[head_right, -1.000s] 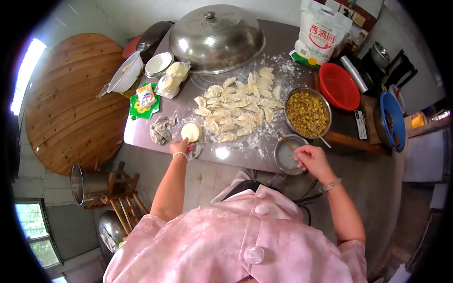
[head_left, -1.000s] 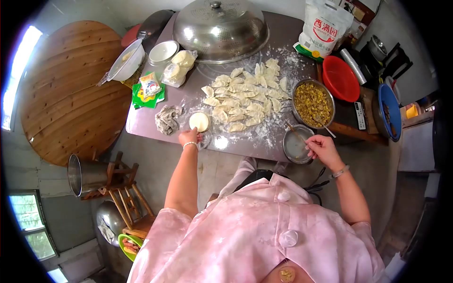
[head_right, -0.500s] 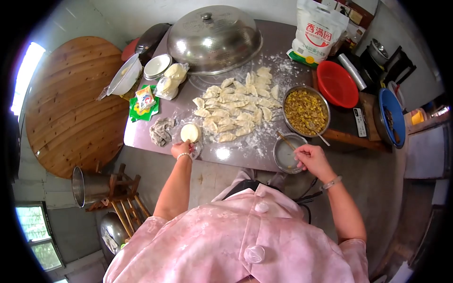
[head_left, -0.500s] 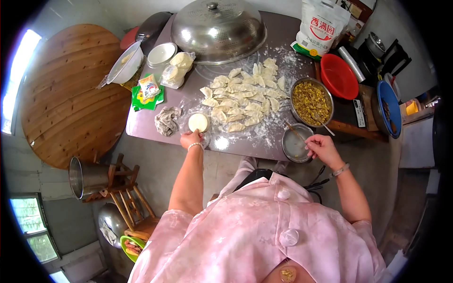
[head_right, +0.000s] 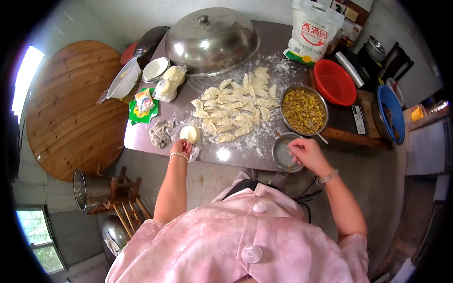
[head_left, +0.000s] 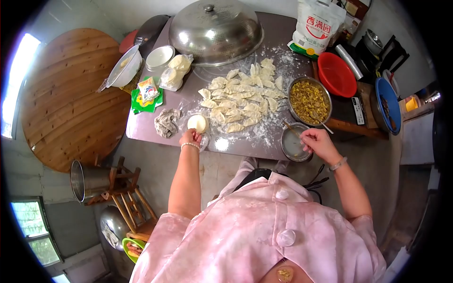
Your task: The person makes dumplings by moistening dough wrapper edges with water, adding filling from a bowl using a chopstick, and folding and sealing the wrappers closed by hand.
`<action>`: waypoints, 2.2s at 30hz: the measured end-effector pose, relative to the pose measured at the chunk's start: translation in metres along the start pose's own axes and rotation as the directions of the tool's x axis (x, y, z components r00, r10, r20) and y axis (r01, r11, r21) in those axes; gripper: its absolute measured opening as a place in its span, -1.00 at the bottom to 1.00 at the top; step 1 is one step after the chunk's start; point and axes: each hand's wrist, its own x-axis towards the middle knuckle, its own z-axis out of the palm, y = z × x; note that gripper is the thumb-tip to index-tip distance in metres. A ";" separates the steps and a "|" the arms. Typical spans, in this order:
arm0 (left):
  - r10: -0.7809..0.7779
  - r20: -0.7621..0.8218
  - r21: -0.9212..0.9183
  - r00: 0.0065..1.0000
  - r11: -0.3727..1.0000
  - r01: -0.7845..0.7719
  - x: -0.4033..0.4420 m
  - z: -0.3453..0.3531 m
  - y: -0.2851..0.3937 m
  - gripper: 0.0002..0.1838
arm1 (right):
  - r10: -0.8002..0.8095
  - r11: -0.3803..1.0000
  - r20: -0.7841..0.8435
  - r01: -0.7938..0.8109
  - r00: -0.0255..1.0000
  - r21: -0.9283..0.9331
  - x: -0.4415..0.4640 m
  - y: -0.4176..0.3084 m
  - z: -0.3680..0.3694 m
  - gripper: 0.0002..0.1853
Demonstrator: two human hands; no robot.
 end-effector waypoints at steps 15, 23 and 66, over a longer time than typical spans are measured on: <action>0.644 0.625 0.768 0.441 -0.403 -0.498 -0.032 -0.002 -0.018 -0.71 | -0.002 1.000 0.019 0.002 1.000 -0.024 0.003 -0.013 0.008 -0.85; 0.627 0.667 0.699 0.402 -0.341 -0.628 -0.019 -0.012 -0.012 -0.83 | 0.004 0.999 0.023 -0.003 1.000 -0.041 0.002 -0.013 0.009 -0.86; -0.290 0.914 0.254 0.282 0.954 0.159 -0.154 0.080 -0.081 -0.52 | -0.119 0.882 0.120 0.049 0.986 0.469 0.033 -0.050 0.073 -0.76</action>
